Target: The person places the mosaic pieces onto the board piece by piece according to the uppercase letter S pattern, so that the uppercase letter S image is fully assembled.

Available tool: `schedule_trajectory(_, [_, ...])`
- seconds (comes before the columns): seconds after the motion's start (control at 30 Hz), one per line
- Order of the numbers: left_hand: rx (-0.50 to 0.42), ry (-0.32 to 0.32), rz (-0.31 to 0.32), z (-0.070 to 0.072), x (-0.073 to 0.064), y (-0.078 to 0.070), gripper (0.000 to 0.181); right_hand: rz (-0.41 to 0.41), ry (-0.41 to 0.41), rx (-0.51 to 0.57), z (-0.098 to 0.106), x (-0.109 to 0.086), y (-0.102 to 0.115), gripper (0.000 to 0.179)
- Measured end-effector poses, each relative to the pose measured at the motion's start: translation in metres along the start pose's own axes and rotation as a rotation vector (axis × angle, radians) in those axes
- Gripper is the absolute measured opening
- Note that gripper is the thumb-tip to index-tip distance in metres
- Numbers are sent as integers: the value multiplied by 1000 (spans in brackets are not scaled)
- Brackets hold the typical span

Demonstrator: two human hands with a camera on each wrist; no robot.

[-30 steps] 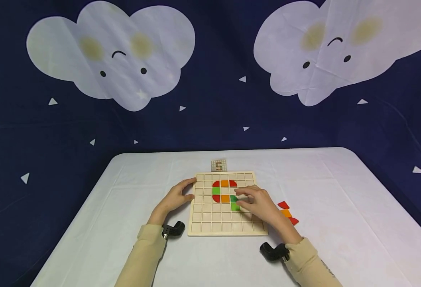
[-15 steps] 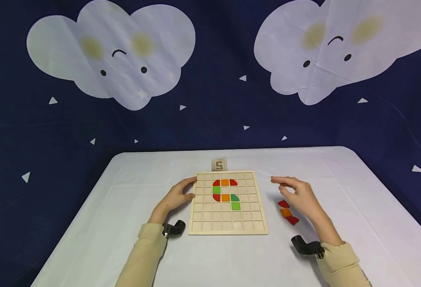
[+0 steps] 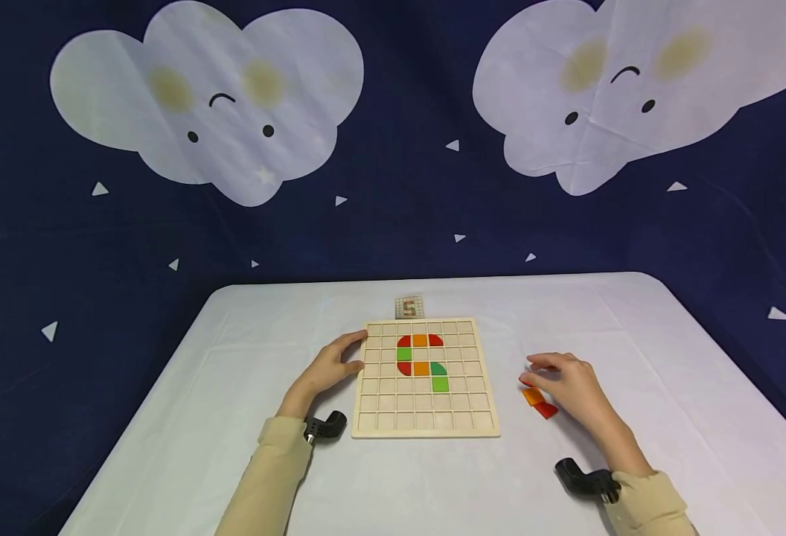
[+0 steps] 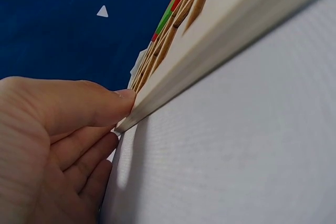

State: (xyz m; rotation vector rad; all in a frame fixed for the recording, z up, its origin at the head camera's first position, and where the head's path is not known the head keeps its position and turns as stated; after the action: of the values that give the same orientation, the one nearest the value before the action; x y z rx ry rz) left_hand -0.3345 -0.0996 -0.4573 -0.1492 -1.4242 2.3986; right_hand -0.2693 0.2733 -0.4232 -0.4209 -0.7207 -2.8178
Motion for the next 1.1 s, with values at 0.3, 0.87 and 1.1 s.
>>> schedule_trajectory(0.3, [-1,-6,2,1,1,1,61,141,-76,-81,-8,-1,10,36])
schedule_trajectory(0.87, [3,-6,5,0,0,2,61,101,-145,-44,4,-2,1,34])
schedule_trajectory(1.1, [20,-6,2,1,1,0,62,188,-329,13,38,9,23,37])
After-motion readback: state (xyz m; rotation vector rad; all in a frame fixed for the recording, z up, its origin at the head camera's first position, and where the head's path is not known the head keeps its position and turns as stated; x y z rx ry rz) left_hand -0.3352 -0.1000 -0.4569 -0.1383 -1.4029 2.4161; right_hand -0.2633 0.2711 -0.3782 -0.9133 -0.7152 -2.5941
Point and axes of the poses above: each hand's wrist, its own x-axis towards the middle knuckle, its own z-axis out of the back of the hand, y = z × x, the point moved 9 cm from there along x, towards the middle knuckle, and after that the axes turned 8 degrees about -x, right-handed, at the moved point
